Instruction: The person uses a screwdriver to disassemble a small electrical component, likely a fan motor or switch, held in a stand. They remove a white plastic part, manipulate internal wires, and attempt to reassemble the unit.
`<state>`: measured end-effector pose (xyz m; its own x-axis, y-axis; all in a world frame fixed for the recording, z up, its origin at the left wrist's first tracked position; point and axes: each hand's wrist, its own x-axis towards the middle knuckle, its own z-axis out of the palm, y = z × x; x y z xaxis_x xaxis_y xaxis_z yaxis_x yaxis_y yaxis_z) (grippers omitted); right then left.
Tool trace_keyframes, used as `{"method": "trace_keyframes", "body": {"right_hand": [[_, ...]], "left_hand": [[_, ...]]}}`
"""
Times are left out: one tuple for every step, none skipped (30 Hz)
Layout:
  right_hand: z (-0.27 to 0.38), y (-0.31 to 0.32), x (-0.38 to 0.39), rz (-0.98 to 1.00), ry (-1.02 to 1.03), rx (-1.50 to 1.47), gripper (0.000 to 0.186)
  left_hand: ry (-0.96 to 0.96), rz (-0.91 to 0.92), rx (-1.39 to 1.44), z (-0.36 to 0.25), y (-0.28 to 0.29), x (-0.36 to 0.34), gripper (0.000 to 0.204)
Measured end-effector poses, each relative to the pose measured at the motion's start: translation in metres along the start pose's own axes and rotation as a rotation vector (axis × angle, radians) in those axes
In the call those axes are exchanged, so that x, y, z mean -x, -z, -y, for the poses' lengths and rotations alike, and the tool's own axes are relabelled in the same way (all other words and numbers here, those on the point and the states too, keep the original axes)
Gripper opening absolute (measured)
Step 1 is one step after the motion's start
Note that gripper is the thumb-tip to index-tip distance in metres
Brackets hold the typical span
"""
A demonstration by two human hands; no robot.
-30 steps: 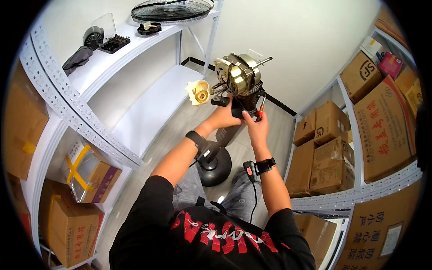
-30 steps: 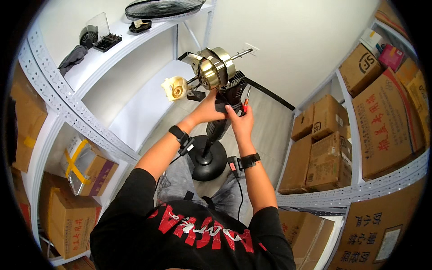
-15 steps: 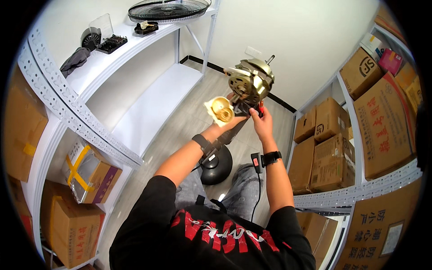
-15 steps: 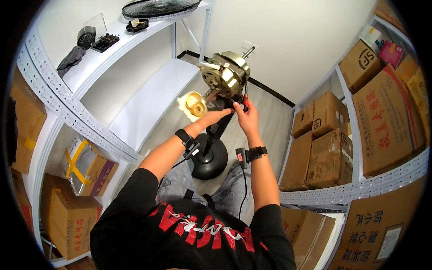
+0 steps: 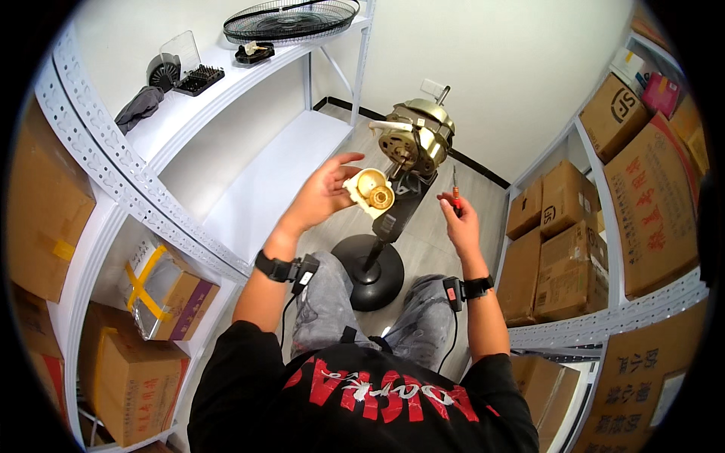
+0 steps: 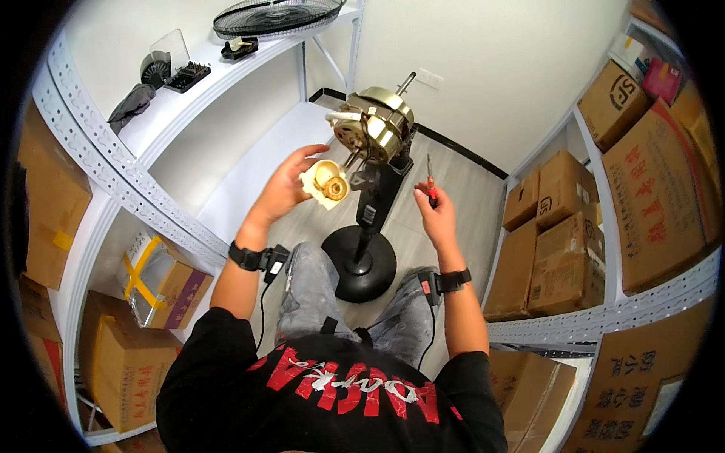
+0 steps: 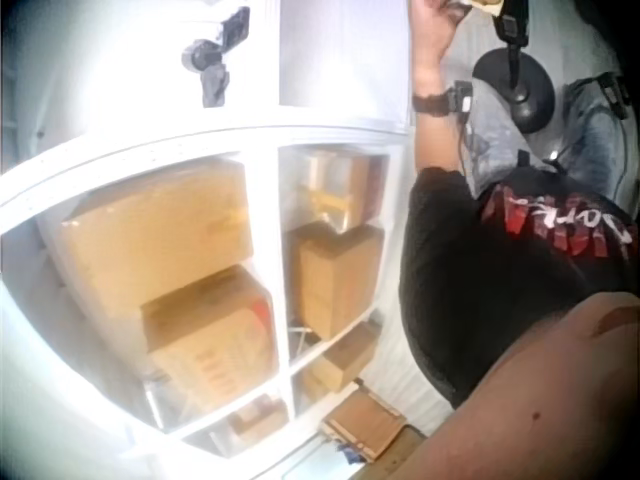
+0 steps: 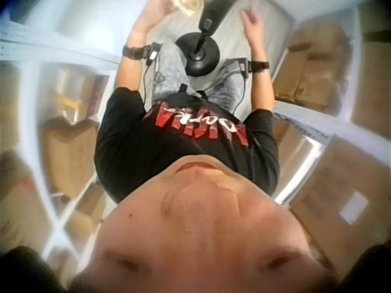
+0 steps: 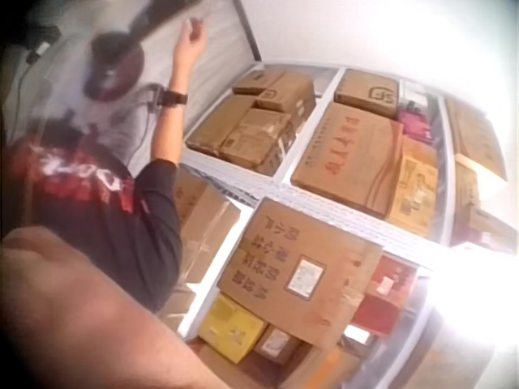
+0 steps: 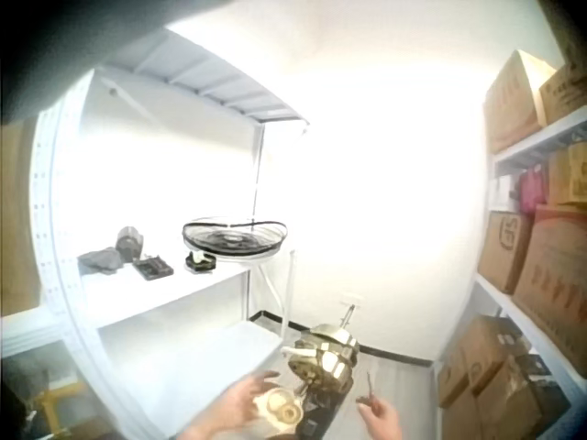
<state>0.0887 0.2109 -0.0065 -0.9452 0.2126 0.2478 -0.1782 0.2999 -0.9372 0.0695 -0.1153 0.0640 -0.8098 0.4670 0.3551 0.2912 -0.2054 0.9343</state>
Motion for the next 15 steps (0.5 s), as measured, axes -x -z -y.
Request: {"method": "trace_keyframes", "body": {"right_hand": [[-0.002,0.004,0.003,-0.002,0.044,-0.017,0.027],[-0.005,0.009,0.007,-0.007,0.035,-0.006,0.027],[-0.001,0.013,0.012,-0.007,0.029,0.007,0.027],[0.001,0.015,0.017,-0.009,0.022,0.019,0.027],[0.001,0.016,0.020,-0.014,0.042,-0.005,0.026],[0.004,0.017,0.024,-0.015,0.026,0.006,0.025],[0.009,0.018,0.029,-0.016,0.011,0.018,0.025],[0.012,0.020,0.033,-0.016,-0.005,0.031,0.025],[0.011,0.023,0.035,-0.012,-0.001,0.027,0.024],[0.010,0.026,0.036,-0.006,0.004,0.023,0.024],[0.009,0.028,0.037,-0.001,0.008,0.020,0.023],[0.009,0.030,0.040,-0.008,0.029,0.007,0.023],[0.010,0.031,0.041,-0.015,0.050,-0.006,0.022],[0.012,0.034,0.042,-0.022,0.071,-0.018,0.022],[0.014,0.035,0.044,-0.026,0.044,-0.042,0.022]], "left_hand": [[0.020,0.028,0.108,-0.016,0.000,0.008,0.074],[0.041,0.057,0.217,-0.029,-0.001,0.015,0.073],[0.059,0.081,0.325,-0.038,-0.002,0.020,0.072],[0.069,0.093,0.297,-0.041,-0.005,0.022,0.072],[0.080,0.106,0.269,-0.044,-0.007,0.022,0.071],[0.087,0.120,0.245,-0.045,-0.011,0.022,0.071],[0.087,0.101,0.185,-0.047,-0.016,0.020,0.070],[0.086,0.081,0.125,-0.049,-0.022,0.019,0.069],[0.084,0.061,0.062,-0.050,-0.026,0.017,0.068],[0.075,0.061,0.061,-0.047,-0.028,0.015,0.063],[0.066,0.060,0.061,-0.041,-0.028,0.012,0.058],[0.062,0.059,0.059,-0.038,-0.029,0.011,0.053],[0.067,0.042,0.071,-0.038,-0.030,0.011,0.048],[0.073,0.025,0.083,-0.038,-0.032,0.011,0.043],[0.082,0.004,0.091,-0.038,-0.033,0.011,0.039]]}}
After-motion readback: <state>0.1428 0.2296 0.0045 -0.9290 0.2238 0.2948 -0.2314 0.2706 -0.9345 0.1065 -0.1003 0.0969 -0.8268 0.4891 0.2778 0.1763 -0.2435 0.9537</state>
